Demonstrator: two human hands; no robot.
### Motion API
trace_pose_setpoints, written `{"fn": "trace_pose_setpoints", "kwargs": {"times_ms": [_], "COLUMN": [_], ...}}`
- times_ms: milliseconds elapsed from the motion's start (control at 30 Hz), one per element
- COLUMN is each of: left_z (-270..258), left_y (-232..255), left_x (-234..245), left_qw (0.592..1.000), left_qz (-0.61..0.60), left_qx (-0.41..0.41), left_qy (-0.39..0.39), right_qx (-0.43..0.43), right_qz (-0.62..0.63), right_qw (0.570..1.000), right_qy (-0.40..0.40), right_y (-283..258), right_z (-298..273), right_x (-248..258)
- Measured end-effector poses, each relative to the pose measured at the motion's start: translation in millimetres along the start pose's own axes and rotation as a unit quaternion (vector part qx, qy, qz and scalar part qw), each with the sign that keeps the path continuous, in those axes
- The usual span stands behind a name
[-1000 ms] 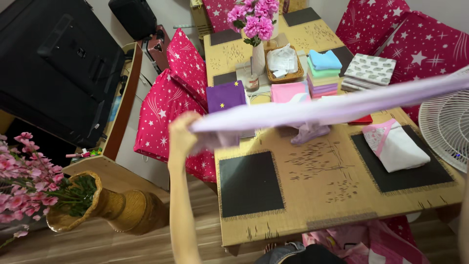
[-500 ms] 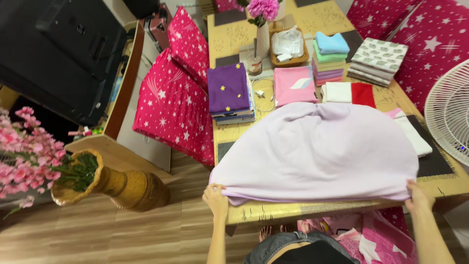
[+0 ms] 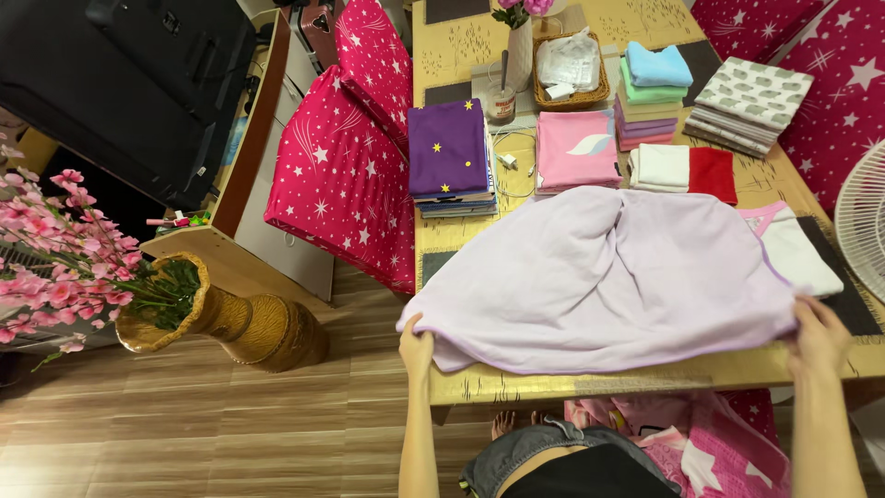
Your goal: The person folds several pieces of bedding, including a patterned sheet, a white towel with pink trim, and a purple towel, on a dining table. Each item is smoothed, folded into a compact rectangle, and stacked with other folded linens.
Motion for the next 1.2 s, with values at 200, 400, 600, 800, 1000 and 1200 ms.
{"fn": "trace_pose_setpoints", "kwargs": {"times_ms": [200, 400, 600, 800, 1000, 1200], "left_z": [-19, -42, -55, -88, -109, -116], "left_y": [112, 179, 199, 226, 251, 235], "left_x": [-14, -7, -12, -34, -35, -36], "left_qw": [0.981, 0.956, 0.964, 0.967, 0.948, 0.939], "left_qz": [0.077, 0.167, 0.044, -0.036, -0.079, -0.032], "left_qx": [-0.178, -0.24, -0.261, -0.24, -0.293, -0.327], "left_qy": [0.021, 0.032, -0.012, -0.075, -0.094, -0.104], "right_qx": [0.117, 0.093, -0.035, -0.056, -0.1, -0.054], "right_qz": [-0.107, -0.142, -0.044, 0.016, 0.026, -0.202], "right_qw": [0.972, 0.936, 0.904, 0.861, 0.863, 0.809], "right_qy": [-0.174, -0.309, -0.424, -0.506, -0.495, -0.549], "right_y": [-18, 2, 23, 23, 24, 22], "right_z": [-27, -102, -183, -234, -244, -232], "right_x": [-123, -235, -302, -342, -350, -357]}}
Point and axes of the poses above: each hand's wrist, its own z-axis towards the middle knuckle, its own x-axis out of the back of the hand, y = z × x, the point moved 6 cm from there along z, towards the middle knuckle
